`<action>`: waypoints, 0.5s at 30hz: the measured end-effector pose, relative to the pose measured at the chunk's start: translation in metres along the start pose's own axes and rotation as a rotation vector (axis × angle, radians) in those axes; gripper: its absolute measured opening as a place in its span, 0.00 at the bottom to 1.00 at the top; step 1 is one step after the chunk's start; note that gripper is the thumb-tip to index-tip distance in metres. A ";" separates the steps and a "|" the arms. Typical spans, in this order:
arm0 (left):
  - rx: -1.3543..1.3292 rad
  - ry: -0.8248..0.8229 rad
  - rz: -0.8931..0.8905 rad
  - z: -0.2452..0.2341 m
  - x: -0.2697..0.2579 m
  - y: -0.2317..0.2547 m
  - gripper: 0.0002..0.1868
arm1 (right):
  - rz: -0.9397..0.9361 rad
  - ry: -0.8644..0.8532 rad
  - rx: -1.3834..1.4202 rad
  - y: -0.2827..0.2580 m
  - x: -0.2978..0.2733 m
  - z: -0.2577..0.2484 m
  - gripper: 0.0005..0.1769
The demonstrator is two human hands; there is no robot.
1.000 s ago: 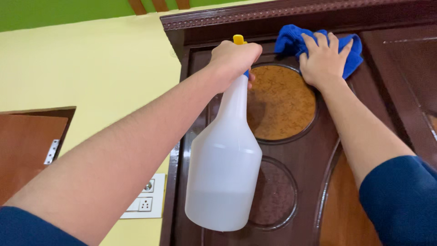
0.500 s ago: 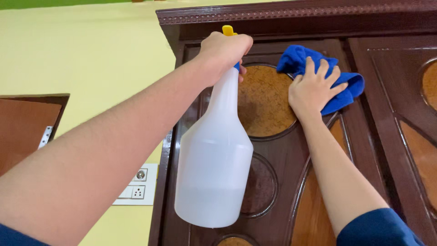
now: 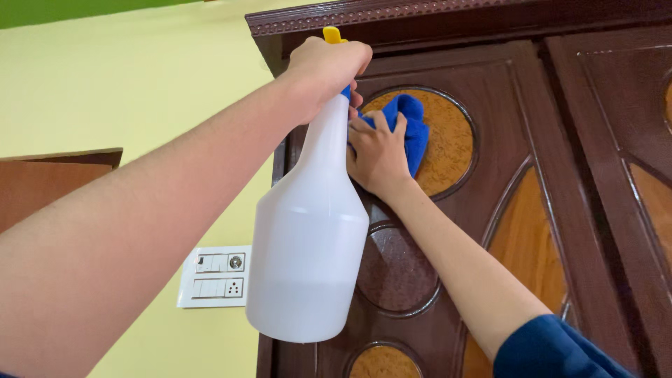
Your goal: The person sprays a cleaning solution onto a wooden cabinet and wipes the surface with a blue cloth. They systematically clean the panels and handles of the cabinet.
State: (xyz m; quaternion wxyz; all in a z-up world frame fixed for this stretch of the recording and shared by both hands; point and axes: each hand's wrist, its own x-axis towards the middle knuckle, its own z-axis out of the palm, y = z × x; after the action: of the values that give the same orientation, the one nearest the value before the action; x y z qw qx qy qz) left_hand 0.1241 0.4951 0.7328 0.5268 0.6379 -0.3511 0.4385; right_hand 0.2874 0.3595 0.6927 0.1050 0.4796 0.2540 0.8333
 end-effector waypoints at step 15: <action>-0.087 -0.011 -0.002 0.011 -0.014 0.010 0.10 | 0.106 -0.177 -0.066 0.081 -0.108 -0.133 0.18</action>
State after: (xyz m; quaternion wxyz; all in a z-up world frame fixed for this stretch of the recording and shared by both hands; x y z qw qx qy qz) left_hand 0.1122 0.4819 0.7232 0.5524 0.6174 -0.3721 0.4186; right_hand 0.2358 0.2028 0.5994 0.0985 0.5603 0.1905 0.8000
